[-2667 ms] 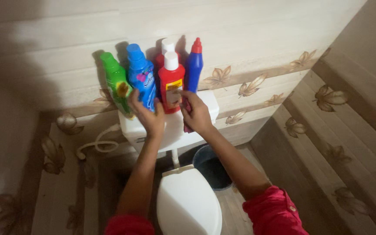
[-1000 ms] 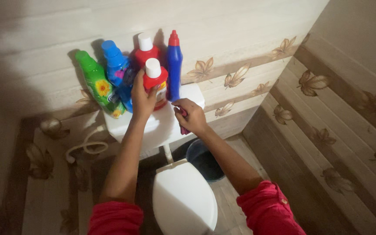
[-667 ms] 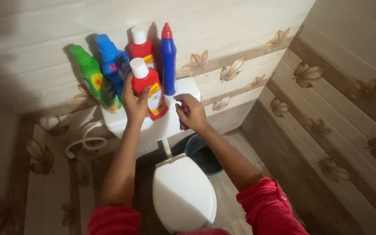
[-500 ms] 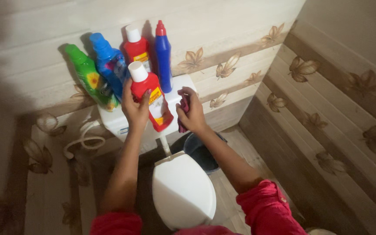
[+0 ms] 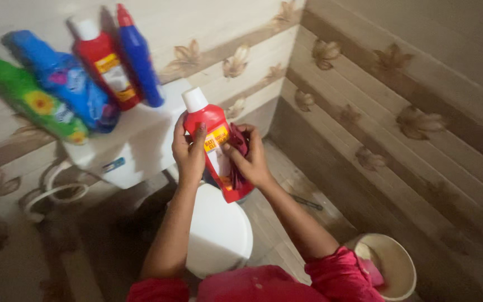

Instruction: The person wipes several bottles of bathroom supplies with a cloth and places them on a wall shelf. They handle a white bottle, a pink bottle, and a red bottle, cleaning each before arranging them on the shelf.

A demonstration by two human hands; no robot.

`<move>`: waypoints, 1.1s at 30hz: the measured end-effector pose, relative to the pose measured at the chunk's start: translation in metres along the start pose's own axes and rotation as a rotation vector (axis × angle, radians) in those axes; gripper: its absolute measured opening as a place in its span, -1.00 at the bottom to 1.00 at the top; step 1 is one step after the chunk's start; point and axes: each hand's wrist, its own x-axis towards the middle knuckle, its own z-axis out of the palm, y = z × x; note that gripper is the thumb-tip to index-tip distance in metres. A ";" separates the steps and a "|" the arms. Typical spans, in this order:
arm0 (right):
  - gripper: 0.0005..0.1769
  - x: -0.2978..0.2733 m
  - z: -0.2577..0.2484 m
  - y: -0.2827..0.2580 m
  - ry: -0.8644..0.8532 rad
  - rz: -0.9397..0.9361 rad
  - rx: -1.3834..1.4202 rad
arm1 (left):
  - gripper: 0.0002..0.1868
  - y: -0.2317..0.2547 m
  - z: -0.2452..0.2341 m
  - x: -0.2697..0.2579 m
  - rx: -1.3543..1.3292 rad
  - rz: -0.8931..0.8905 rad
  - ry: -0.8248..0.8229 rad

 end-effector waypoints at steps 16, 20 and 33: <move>-0.24 -0.107 -0.158 -0.042 0.130 0.314 0.224 | -0.47 0.003 0.159 -0.094 -0.397 -0.382 -0.358; -0.32 -0.133 -0.202 -0.046 0.273 0.286 0.207 | -0.44 -0.007 0.199 -0.127 -0.363 -0.413 -0.531; -0.55 -0.223 -0.326 -0.087 0.675 0.203 0.123 | -0.44 -0.013 0.289 -0.282 -0.367 -0.514 -1.007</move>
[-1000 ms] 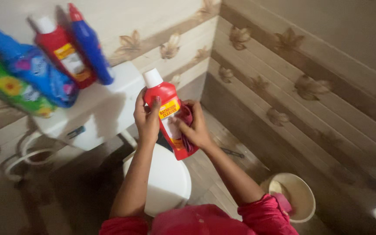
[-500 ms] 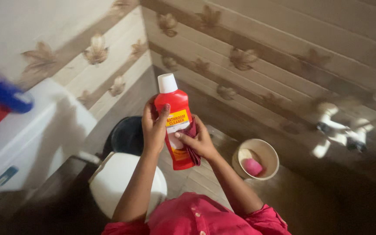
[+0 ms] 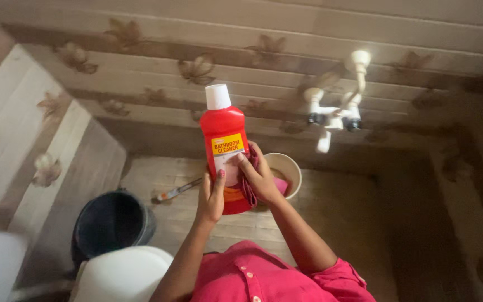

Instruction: The person wipes several bottles of bathroom supplies with a cloth and places them on a wall shelf. They handle a white bottle, a pink bottle, and a red bottle, cleaning each before arranging them on the shelf.

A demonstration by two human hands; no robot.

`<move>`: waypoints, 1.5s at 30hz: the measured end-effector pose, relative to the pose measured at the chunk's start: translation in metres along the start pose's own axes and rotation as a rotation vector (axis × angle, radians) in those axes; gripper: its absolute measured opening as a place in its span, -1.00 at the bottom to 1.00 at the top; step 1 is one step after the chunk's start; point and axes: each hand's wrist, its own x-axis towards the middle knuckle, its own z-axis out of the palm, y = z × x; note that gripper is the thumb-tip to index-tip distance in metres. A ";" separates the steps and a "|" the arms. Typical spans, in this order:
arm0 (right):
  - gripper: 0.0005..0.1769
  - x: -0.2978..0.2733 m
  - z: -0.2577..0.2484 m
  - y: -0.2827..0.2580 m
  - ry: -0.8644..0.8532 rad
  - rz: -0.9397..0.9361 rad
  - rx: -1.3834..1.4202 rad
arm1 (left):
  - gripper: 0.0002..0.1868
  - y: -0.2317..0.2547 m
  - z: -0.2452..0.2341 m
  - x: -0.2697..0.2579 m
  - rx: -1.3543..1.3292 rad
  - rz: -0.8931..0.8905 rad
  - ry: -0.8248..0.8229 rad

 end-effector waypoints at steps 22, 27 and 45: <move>-0.26 0.006 -0.092 -0.077 0.602 -0.381 -1.062 | -0.46 -0.045 0.125 0.106 -0.030 -0.131 -0.394; -0.26 -0.008 -0.087 -0.082 0.586 -0.362 -1.273 | -0.43 -0.045 0.151 0.119 0.057 -0.230 -0.459; -0.45 -0.083 -0.256 -0.133 0.937 -0.415 -0.347 | -0.51 -0.067 0.329 0.078 -0.443 -0.388 -0.829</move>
